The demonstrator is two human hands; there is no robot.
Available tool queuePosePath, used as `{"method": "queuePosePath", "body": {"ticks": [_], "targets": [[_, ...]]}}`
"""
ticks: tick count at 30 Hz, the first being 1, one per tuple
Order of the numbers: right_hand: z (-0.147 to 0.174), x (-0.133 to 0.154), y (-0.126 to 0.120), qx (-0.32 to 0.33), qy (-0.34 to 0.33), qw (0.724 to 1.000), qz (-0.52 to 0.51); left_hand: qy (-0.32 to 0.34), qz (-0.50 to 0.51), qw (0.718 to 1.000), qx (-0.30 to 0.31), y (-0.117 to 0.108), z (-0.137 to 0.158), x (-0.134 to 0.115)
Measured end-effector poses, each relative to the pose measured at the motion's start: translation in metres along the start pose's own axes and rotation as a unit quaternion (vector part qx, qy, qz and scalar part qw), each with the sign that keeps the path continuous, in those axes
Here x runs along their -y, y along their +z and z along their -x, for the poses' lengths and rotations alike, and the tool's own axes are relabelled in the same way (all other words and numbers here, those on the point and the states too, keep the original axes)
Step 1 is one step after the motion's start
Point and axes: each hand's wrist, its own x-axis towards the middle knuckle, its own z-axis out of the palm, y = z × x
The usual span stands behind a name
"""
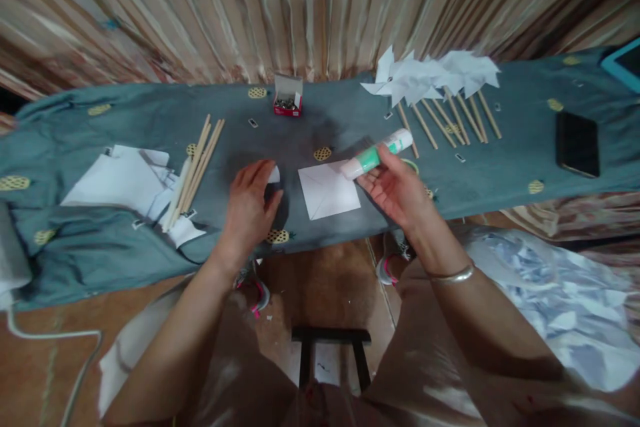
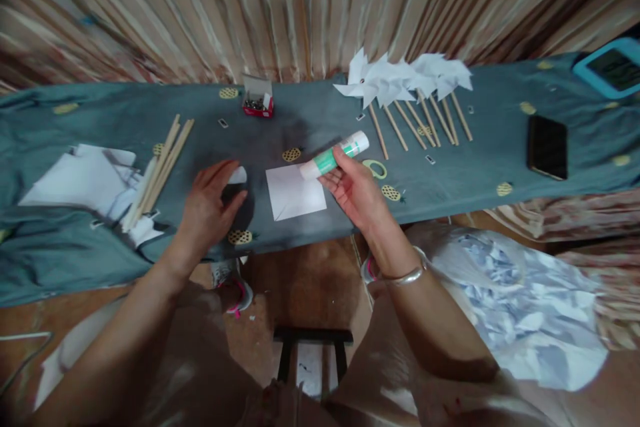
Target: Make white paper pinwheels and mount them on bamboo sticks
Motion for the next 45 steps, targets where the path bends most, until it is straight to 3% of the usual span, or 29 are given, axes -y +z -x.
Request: {"method": "queuePosePath", "body": {"ticks": [3,6,8,11,13,16,34,45], "targets": [[0.003,0.000,0.004,0.001,-0.006,0.999,0.038,-0.046,0.015,0.999,0.003,0.001,-0.005,0.010],[0.004,-0.001,0.007,0.003,0.007,1.000,0.012,-0.088,0.097,0.991,-0.004,0.004,-0.009,0.003],[0.005,-0.002,0.010,0.005,0.020,1.000,-0.023,-0.140,0.219,0.966,0.010,0.007,-0.011,-0.009],[0.006,-0.005,0.014,0.017,0.036,0.996,-0.076,-0.198,0.378,0.904,0.014,0.012,-0.011,-0.027],[0.007,-0.007,0.016,0.025,0.040,0.995,-0.092,-0.213,0.422,0.881,0.016,0.014,-0.010,-0.035],[0.009,-0.008,0.019,0.026,0.038,0.995,-0.092,-0.218,0.443,0.869,0.023,0.017,-0.011,-0.041],[0.012,-0.006,0.010,0.041,0.026,0.998,-0.041,-0.194,0.436,0.879,0.018,0.024,-0.015,-0.052],[0.012,-0.009,0.022,0.055,0.033,0.997,-0.053,-0.184,0.413,0.892,0.005,0.015,-0.016,-0.060]]}}
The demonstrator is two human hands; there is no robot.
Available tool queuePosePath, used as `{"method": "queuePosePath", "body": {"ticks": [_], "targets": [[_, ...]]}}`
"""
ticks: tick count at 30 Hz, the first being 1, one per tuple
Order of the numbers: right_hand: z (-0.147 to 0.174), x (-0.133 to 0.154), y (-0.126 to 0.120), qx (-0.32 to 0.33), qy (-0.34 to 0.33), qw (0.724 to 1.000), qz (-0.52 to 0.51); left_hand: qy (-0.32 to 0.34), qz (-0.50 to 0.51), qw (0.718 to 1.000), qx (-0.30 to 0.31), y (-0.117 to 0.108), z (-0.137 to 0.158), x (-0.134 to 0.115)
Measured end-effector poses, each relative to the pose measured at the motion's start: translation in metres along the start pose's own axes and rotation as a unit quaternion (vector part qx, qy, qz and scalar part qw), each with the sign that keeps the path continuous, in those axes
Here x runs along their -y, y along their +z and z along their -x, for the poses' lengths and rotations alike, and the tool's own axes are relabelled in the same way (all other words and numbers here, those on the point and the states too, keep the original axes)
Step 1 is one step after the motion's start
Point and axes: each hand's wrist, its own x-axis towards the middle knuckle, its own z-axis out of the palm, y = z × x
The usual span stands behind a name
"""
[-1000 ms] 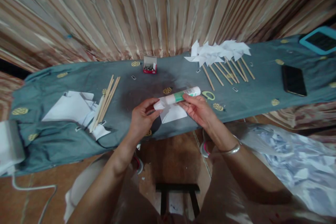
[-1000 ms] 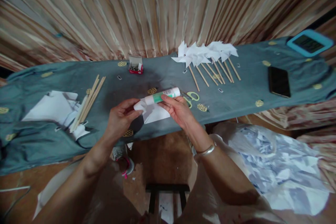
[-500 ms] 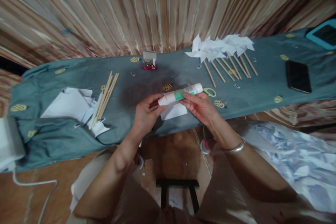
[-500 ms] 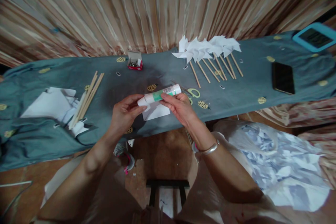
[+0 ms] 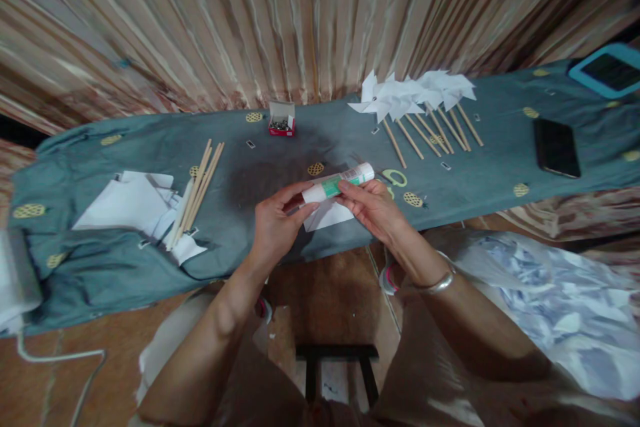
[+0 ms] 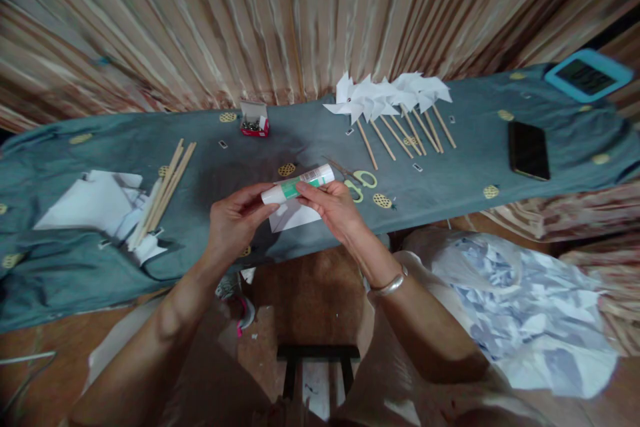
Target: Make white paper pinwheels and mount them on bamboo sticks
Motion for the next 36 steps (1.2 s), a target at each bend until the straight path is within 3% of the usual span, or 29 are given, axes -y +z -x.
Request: {"method": "queuePosePath", "body": {"ticks": [10,16,18,21,24,27,29,32,36], "targets": [[0.000,-0.007,0.016,0.015,0.023,1.000,0.000,0.020,-0.043,0.999,0.002,-0.001,-0.002,0.005],[-0.003,-0.002,-0.006,-0.007,-0.073,0.988,0.133,0.005,-0.087,0.995,-0.058,-0.022,-0.011,0.010],[0.000,0.001,-0.021,-0.018,-0.133,0.961,0.242,0.022,-0.143,0.985,-0.099,-0.037,-0.014,0.015],[0.010,0.000,-0.037,-0.013,-0.209,0.878,0.431,0.057,-0.252,0.959,-0.115,-0.059,-0.017,0.024],[0.022,-0.006,-0.043,0.046,-0.292,0.778,0.555,0.122,-0.357,0.922,-0.088,-0.070,-0.015,0.030],[0.029,-0.010,-0.046,0.071,-0.335,0.717,0.607,0.243,-0.426,0.870,-0.043,-0.067,-0.008,0.030],[0.031,-0.011,-0.049,0.070,-0.339,0.702,0.622,0.304,-0.441,0.844,0.016,-0.060,-0.002,0.030],[0.034,-0.009,-0.054,0.060,-0.339,0.700,0.626,0.345,-0.452,0.816,0.101,-0.051,0.003,0.030],[0.037,-0.006,-0.060,0.057,-0.337,0.706,0.621,0.368,-0.459,0.796,0.143,-0.044,0.001,0.033]]}}
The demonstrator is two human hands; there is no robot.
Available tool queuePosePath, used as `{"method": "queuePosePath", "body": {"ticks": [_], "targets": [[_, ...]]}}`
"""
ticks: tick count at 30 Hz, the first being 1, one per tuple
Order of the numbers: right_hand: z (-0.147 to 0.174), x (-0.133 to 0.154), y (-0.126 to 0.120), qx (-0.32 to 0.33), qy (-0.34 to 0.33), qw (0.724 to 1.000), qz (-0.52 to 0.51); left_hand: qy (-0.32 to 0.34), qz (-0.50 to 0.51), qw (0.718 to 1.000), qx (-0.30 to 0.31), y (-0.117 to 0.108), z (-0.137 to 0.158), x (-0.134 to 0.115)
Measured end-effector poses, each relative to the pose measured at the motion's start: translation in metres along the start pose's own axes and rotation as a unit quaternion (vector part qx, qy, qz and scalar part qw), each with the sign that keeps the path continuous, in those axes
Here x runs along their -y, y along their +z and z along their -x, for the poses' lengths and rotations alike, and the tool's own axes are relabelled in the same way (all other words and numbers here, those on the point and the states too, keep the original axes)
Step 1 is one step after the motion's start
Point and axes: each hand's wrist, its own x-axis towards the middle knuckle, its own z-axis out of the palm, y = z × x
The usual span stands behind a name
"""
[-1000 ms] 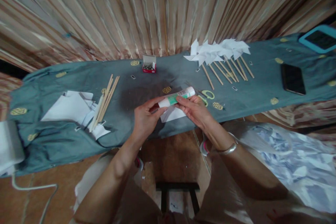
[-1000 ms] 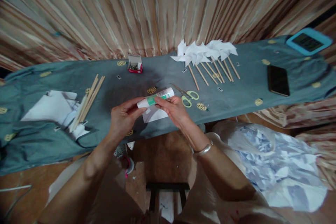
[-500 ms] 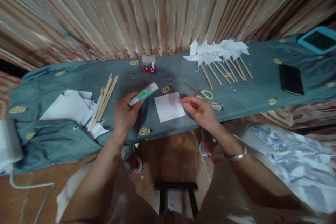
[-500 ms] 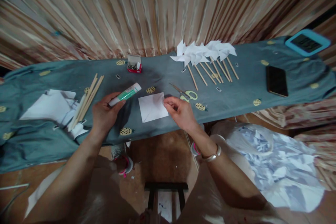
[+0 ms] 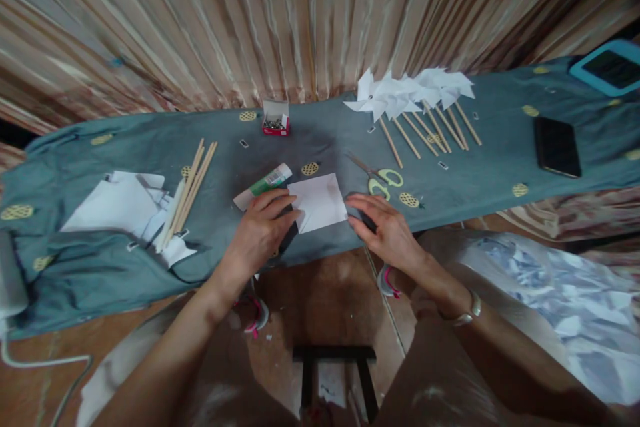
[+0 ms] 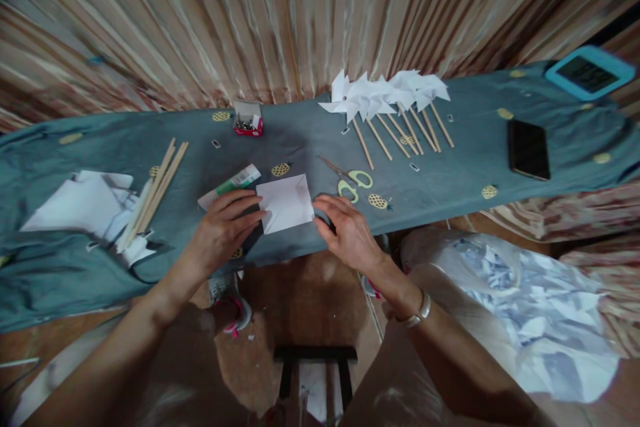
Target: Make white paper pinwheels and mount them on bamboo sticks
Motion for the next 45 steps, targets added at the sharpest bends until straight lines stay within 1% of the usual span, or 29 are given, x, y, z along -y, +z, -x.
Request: {"method": "queuePosePath", "body": {"ticks": [4,8,11,14,16,17,19,22,25,30,35,38,45], "targets": [[0.002,0.000,-0.002,-0.004,0.012,1.000,-0.011,0.014,0.009,1.000,0.025,0.002,-0.003,0.000],[0.003,-0.001,-0.003,-0.012,0.023,0.999,-0.025,0.009,0.036,0.998,0.050,0.001,-0.006,-0.001],[0.004,-0.001,-0.006,-0.022,0.024,0.999,-0.031,0.023,0.020,0.999,0.043,0.003,-0.010,-0.006],[0.005,0.002,-0.008,-0.025,0.022,0.999,-0.033,0.028,0.013,0.999,0.011,0.008,-0.015,-0.019],[0.006,0.005,-0.010,-0.019,0.021,0.999,-0.040,0.023,0.041,0.999,-0.006,0.010,-0.018,-0.032],[0.006,0.007,-0.010,-0.014,0.020,0.999,-0.047,0.021,0.062,0.998,-0.010,0.010,-0.018,-0.040],[0.008,0.011,-0.010,0.000,0.019,0.998,-0.063,0.005,0.100,0.995,0.003,0.011,-0.019,-0.052],[0.010,0.016,-0.008,0.022,0.026,0.996,-0.084,-0.016,0.141,0.990,-0.003,0.011,-0.018,-0.062],[0.010,0.018,-0.003,0.033,0.046,0.994,-0.093,-0.036,0.162,0.986,-0.009,0.012,-0.018,-0.063],[0.008,0.018,0.010,0.025,0.061,0.992,-0.104,-0.068,0.170,0.983,-0.009,0.015,-0.021,-0.064],[0.006,0.019,0.020,-0.004,0.090,0.989,-0.117,-0.110,0.187,0.976,-0.034,0.018,-0.019,-0.067],[0.006,0.020,0.022,-0.016,0.103,0.988,-0.112,-0.130,0.194,0.972,-0.038,0.018,-0.016,-0.068],[0.005,0.023,0.023,-0.026,0.121,0.987,-0.104,-0.103,0.193,0.974,-0.059,0.020,-0.014,-0.067]]}}
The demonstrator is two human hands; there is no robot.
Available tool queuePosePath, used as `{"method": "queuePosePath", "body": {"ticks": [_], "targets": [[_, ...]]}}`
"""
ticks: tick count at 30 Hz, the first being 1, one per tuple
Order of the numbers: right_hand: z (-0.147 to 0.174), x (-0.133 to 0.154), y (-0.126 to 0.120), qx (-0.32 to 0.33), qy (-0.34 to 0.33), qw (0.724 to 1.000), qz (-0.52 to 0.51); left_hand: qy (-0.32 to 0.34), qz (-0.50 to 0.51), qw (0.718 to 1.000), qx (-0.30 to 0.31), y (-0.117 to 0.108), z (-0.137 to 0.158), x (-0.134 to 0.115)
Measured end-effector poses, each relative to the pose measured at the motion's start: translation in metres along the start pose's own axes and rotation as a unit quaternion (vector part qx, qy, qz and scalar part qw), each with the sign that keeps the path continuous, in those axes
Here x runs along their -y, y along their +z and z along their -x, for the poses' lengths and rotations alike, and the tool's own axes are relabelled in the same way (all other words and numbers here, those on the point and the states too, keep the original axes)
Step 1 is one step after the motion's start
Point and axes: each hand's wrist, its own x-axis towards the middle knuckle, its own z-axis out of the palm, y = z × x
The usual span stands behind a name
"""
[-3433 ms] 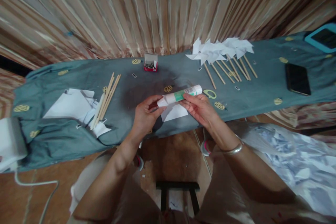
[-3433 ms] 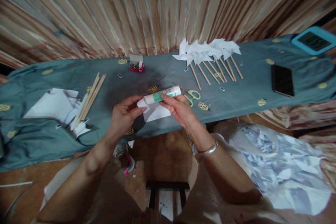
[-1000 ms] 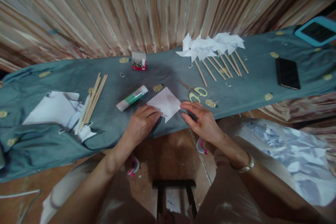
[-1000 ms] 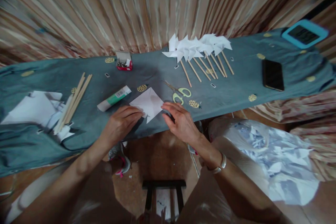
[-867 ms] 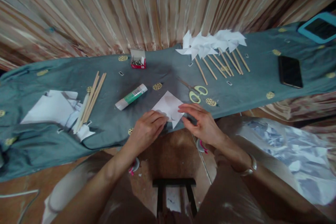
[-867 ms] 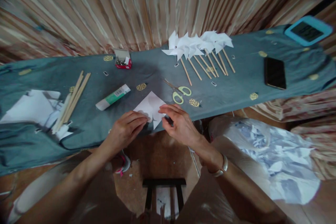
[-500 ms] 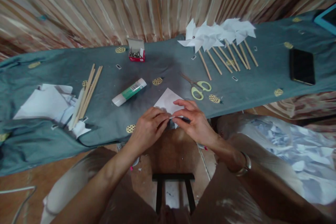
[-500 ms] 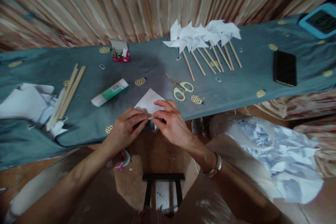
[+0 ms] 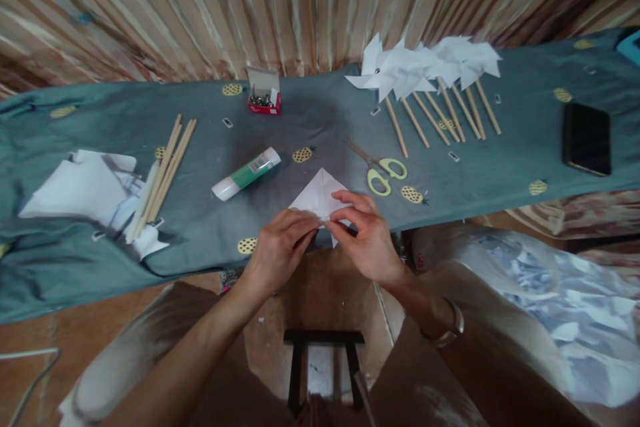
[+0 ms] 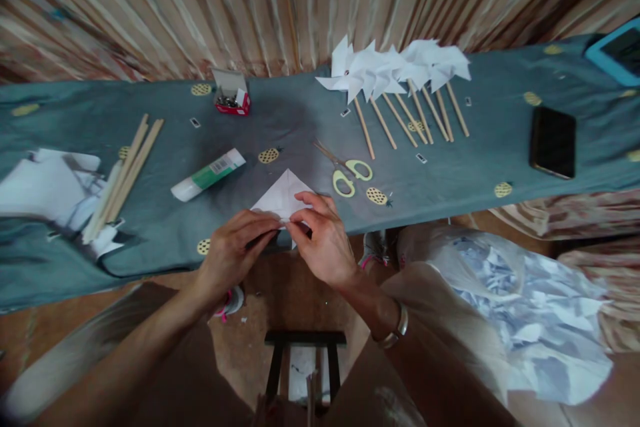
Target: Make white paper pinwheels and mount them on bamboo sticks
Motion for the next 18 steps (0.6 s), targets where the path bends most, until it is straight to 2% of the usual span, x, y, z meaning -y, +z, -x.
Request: {"method": "queuePosePath", "body": {"ticks": [9,18], "targets": [[0.0035,-0.0014,-0.0033,-0.011,0.001,1.000,-0.006,-0.006,0.002,1.000,-0.005,0.0025,-0.0023,0.0027],[0.0054,-0.0023,-0.0053,-0.001,-0.011,1.000,0.000,-0.024,0.020,0.999,0.025,-0.0010,-0.0051,0.0037]]}}
